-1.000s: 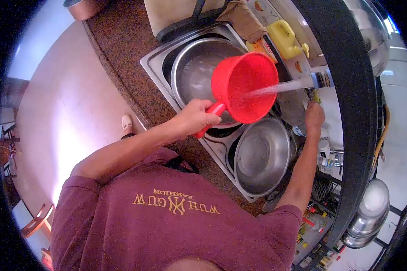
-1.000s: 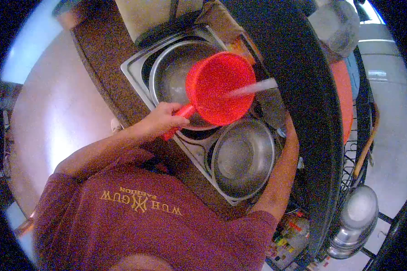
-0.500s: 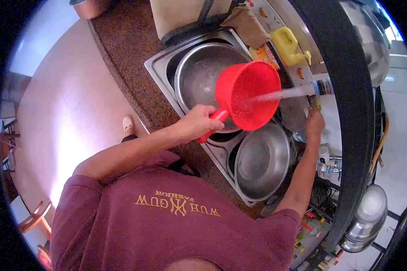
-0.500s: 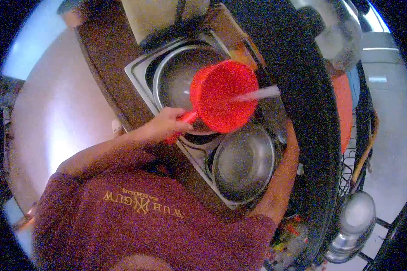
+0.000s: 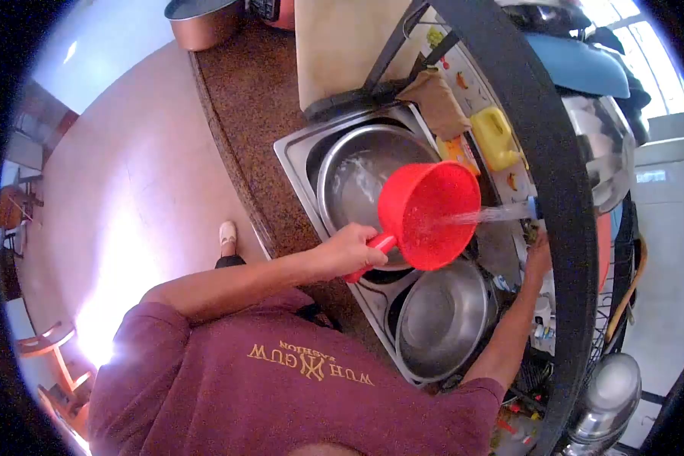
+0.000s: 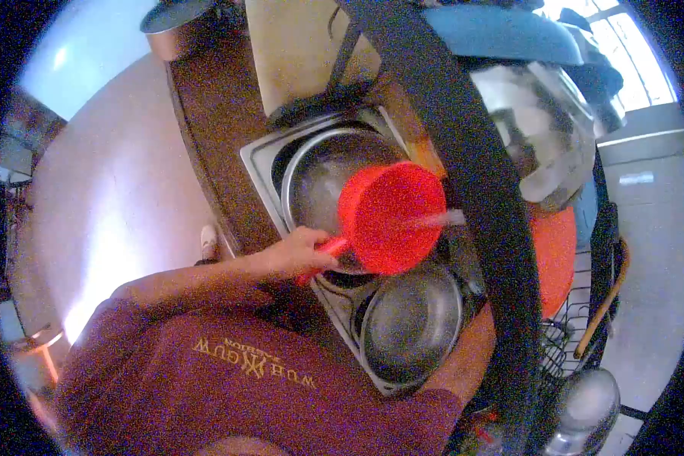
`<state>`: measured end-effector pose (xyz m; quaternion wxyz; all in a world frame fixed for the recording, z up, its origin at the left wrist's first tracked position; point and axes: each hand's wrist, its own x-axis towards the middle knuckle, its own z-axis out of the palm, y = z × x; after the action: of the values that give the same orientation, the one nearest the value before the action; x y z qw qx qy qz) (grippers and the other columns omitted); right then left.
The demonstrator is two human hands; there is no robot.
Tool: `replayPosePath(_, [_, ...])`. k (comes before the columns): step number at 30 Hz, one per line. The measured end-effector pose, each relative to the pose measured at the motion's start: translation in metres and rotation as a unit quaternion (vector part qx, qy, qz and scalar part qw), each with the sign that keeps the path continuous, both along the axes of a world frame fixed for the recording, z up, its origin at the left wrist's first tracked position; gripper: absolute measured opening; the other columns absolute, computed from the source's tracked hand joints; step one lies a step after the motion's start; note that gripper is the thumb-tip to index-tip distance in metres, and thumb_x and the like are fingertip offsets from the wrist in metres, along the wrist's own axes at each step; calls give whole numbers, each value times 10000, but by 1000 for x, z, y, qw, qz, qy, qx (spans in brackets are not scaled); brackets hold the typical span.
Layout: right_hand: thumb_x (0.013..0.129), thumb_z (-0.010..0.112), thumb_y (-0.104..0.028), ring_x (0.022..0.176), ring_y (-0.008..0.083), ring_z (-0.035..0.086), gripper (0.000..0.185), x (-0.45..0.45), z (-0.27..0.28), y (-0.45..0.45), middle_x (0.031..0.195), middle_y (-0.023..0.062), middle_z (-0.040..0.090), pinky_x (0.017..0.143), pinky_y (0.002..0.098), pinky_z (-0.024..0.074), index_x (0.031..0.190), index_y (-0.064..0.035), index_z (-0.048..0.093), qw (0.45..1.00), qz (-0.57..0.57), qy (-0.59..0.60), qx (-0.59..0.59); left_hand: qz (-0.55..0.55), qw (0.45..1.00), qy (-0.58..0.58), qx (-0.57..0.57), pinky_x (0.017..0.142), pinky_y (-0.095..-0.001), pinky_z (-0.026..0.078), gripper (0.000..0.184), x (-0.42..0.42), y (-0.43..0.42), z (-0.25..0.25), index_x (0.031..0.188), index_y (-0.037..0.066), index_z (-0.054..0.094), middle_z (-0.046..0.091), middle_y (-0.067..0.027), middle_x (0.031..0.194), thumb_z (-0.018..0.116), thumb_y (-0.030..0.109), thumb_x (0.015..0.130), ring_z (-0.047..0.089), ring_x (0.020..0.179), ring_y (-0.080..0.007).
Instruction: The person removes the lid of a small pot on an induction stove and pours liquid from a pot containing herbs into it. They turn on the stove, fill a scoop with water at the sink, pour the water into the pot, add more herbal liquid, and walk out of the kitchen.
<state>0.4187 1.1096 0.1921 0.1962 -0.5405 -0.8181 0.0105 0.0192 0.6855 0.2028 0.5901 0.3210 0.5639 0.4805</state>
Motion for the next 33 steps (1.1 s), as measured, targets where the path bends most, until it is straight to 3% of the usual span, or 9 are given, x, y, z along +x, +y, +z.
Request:
replayPosePath(7, [972,366,-440,700,316,627,486,-52,33,-37,909,142,682,678,452,451,1217,-76,576,986,-137,-40,-81,13,999,-48,1,539,-303,442,248,-13,-26,-7,822,-24,581,577,-65,670,672,195,746,552,611,-129])
replayPosePath(11, [962,448,-374,571,204,550,439,-77,45,-113,673,107,616,574,370,418,814,1,622,993,-79,87,-23,-13,999,37,-19,568,-260,444,274,-32,-51,15,936,-42,605,589,-52,712,660,169,769,553,656,-102])
replayPosePath(14, [949,498,-329,558,134,498,366,-74,12,-171,606,73,566,540,315,400,823,-6,612,994,-18,64,83,32,999,-5,20,612,-267,455,399,-45,-68,28,1094,-64,588,602,-43,785,648,170,777,551,669,-110])
replayPosePath(16, [948,493,-235,734,275,632,247,-99,23,-228,877,159,651,645,357,486,994,-27,618,989,-32,148,-8,10,1000,7,9,620,-264,457,409,-57,-79,38,1107,-64,583,602,-46,795,646,170,778,553,671,-110])
replayPosePath(17, [946,501,-242,682,282,596,251,-106,22,-253,789,163,626,622,379,457,945,-14,608,989,-51,134,-20,3,1000,17,-1,629,-262,458,418,-64,-84,43,1120,-64,578,602,-50,804,644,169,779,554,674,-110])
replayPosePath(19, [956,510,-233,586,67,480,281,-108,1,-297,627,7,548,561,245,417,833,1,606,982,-35,181,26,-30,998,42,-18,595,-252,458,442,-78,-95,49,1149,-55,570,595,-50,807,648,171,778,554,657,-109])
replayPosePath(27, [947,533,-180,606,64,472,230,-136,-26,-517,643,13,537,555,244,408,838,16,584,963,-151,224,9,-128,990,48,-35,508,-251,434,479,-128,-147,62,1229,-18,515,549,-23,791,652,139,797,521,600,-91])
replayPosePath(29, [906,569,-172,597,277,567,191,-150,-37,-582,709,174,590,570,383,454,866,10,607,941,-215,261,-30,-182,982,50,-31,508,-248,434,489,-142,-165,63,1241,-14,504,546,-19,801,651,135,800,522,600,-91])
replayPosePath(33, [883,605,-230,624,340,613,230,-187,-67,-711,697,190,608,562,417,493,837,-4,616,905,-360,223,-31,-250,966,66,-24,500,-231,433,491,-155,-207,68,1250,-6,507,557,-10,804,650,109,794,524,597,-82])
